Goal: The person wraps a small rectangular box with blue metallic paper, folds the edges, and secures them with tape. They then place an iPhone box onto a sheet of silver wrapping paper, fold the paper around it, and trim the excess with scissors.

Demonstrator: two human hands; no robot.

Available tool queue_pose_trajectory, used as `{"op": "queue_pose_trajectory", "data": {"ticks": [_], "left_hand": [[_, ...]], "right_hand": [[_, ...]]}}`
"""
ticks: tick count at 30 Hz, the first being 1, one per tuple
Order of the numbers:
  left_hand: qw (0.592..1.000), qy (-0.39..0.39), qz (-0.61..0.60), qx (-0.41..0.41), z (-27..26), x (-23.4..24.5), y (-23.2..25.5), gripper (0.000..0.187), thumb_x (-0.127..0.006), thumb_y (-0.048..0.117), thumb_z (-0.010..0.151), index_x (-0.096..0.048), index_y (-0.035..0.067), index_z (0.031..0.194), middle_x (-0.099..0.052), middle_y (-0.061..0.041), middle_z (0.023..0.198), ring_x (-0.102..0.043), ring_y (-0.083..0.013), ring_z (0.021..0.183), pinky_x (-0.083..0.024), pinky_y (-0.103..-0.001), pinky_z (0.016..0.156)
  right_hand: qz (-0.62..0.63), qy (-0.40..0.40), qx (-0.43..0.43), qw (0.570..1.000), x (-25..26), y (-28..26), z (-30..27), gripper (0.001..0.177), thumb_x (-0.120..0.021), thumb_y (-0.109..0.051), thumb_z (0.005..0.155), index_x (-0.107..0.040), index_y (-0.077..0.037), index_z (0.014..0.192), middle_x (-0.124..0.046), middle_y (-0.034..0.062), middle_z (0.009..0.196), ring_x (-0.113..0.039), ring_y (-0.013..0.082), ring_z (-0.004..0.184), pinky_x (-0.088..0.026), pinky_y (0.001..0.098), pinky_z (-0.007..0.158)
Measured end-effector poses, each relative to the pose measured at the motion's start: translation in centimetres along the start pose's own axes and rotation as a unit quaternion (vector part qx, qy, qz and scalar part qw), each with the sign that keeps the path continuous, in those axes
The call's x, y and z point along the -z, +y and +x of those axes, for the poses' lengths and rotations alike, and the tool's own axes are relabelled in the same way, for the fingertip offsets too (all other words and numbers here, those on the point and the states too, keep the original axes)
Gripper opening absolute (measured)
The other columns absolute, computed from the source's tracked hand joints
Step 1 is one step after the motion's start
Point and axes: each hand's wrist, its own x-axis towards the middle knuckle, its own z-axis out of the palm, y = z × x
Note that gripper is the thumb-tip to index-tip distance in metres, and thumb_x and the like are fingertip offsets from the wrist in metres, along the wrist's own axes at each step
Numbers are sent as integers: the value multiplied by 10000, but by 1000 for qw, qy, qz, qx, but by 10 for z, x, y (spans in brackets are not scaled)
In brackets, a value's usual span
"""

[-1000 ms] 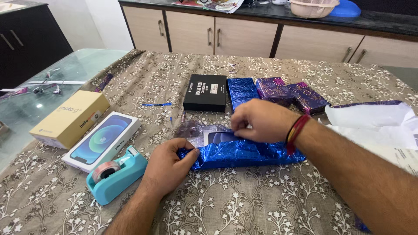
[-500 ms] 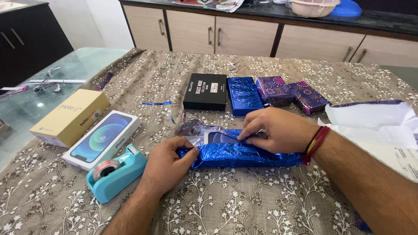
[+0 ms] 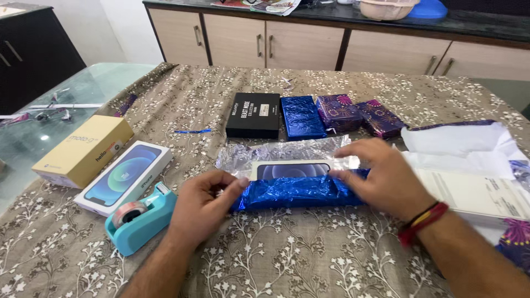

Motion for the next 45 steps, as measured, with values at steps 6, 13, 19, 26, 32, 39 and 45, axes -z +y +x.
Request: {"op": "queue_pose_trajectory", "data": {"ticks": [6, 13, 19, 26, 32, 39, 45], "left_hand": [[997, -80, -13, 21, -11, 9, 12, 404, -711, 322, 892, -763, -1, 655, -725, -85, 619, -612, -118, 593, -459, -299, 553], [970, -41, 235, 53, -24, 12, 38, 298, -851, 338, 746, -787, 49, 779, -745, -79, 671, -685, -175, 636, -541, -346, 622], [976, 48, 212, 18, -27, 8, 35, 712, -888, 153, 625, -671, 210, 1301, -564, -88, 1323, -587, -257, 1192, -511, -373, 992], [963, 12, 270, -15, -26, 3, 35, 762, -901, 121, 648, -630, 189, 1357, -464, -106, 1506, -464, -315, 1337, -419, -420, 1085], [980, 85, 172, -55, -26, 17, 46, 524, -755, 101, 845, -647, 163, 1354, -604, -39, 1456, -762, -268, 914, -620, -332, 885], [963, 166, 209, -43, -22, 81, 52, 299, -810, 176, 821, -776, 87, 1104, -788, -71, 1046, -745, -162, 983, -576, -317, 886], [968, 111, 224, 30, -22, 102, 52, 370, -879, 226, 742, -777, 102, 1076, -787, -59, 1020, -732, -163, 977, -577, -330, 873]], "right_hand": [[64, 22, 27, 997, 0, -4, -35, 233, -698, -299, 926, -799, -90, 939, -786, 51, 842, -698, 195, 819, -537, 348, 773], [105, -135, -58, 984, 9, -16, -42, 227, -751, -203, 779, -817, -91, 965, -806, 40, 708, -740, 139, 570, -582, 306, 553], [118, -180, -60, 975, 22, -23, -41, 185, -736, -247, 837, -828, -129, 945, -788, 30, 635, -723, 134, 541, -566, 312, 534], [2, -60, 9, 998, 15, -21, -37, 170, -790, -224, 775, -777, -102, 893, -754, 32, 826, -705, 182, 761, -554, 348, 680], [21, -20, 101, 994, 15, -28, -37, 179, -772, -129, 771, -764, -94, 946, -738, 58, 903, -686, 220, 884, -540, 367, 786], [-4, 52, 162, 985, -1, -65, -37, 151, -768, -112, 786, -742, -85, 932, -722, 68, 880, -678, 248, 883, -497, 395, 800], [6, 74, 128, 989, -13, -70, -35, 178, -737, -98, 834, -759, -95, 1010, -756, 65, 952, -722, 216, 865, -554, 360, 786]]}}
